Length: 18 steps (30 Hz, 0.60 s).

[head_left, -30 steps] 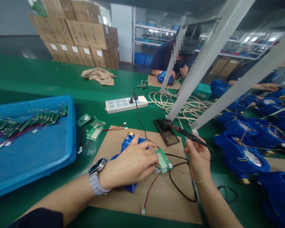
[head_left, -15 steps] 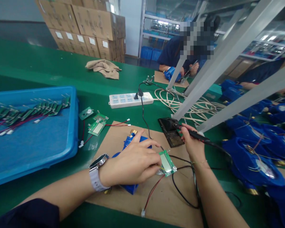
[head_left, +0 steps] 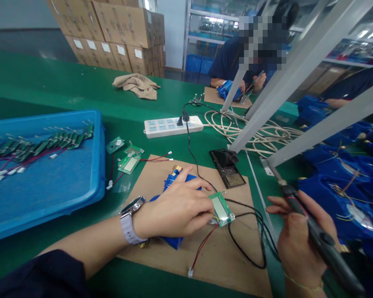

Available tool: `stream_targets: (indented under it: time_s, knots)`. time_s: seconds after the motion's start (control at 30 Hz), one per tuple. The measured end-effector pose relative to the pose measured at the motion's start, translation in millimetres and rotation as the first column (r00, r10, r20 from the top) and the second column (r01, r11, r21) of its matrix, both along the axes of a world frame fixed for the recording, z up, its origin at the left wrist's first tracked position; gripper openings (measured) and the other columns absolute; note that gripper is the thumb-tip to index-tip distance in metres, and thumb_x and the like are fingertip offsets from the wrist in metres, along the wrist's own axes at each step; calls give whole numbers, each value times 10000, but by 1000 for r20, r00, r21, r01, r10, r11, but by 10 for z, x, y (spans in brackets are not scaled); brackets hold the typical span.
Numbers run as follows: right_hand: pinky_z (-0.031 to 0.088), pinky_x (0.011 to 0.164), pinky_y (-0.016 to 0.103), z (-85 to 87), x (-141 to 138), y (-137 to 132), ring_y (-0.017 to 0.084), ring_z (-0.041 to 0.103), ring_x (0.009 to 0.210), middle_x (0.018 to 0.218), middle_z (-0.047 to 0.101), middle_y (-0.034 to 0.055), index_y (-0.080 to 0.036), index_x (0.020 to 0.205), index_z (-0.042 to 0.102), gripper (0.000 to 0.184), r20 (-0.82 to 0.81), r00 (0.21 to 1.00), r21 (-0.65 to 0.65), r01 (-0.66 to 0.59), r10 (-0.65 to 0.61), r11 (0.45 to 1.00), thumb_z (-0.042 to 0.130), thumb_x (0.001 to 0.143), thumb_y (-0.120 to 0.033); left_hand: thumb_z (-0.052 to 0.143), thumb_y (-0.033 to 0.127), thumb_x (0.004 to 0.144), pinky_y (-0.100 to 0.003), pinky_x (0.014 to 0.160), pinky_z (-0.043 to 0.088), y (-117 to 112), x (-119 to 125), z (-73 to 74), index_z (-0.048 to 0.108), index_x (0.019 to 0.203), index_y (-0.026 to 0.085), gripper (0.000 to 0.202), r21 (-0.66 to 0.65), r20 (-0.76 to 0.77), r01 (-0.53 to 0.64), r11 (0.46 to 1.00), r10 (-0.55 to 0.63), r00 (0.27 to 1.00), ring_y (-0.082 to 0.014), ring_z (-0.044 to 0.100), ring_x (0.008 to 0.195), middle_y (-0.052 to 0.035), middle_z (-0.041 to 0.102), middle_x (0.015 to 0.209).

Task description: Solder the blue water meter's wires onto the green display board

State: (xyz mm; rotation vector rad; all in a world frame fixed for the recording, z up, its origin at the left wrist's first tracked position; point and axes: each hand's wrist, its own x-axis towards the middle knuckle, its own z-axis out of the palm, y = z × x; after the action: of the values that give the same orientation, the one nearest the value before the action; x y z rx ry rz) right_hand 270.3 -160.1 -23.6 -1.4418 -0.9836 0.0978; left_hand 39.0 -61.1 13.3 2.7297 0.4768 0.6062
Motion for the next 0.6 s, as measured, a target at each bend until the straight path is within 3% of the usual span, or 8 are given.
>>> stream_targets:
  time_s: [0.23, 0.4, 0.6]
  knots:
    - [500, 851, 434, -253, -382, -149, 215, 678, 869, 986, 678, 23, -246, 1084, 588, 330, 319, 946, 181, -118, 55, 976, 627, 791, -100, 562, 252, 887, -473, 1164, 77, -6, 23, -14, 640, 794, 219, 126, -8, 3, 9, 1000, -9, 1000, -164, 569, 1078, 25, 705, 829]
    - [535, 832, 415, -334, -439, -101, 202, 665, 919, 1061, 666, 31, -283, 1198, 510, 533, 464, 836, 99, -376, 291, 921, 606, 755, -3, 546, 225, 884, -478, 1133, 151, -11, 24, -21, 631, 779, 204, 137, 22, 27, 16, 1000, -16, 1000, -182, 573, 1055, 2, 714, 882]
    - [543, 776, 387, -349, -504, -47, 195, 660, 888, 970, 674, 35, -260, 1203, 496, 536, 505, 805, 55, -389, 311, 919, 604, 753, 12, 550, 235, 882, -475, 1141, 129, -12, 10, -38, 622, 761, 203, 144, 44, 24, 19, 999, -20, 1000, -182, 571, 1058, 25, 698, 776]
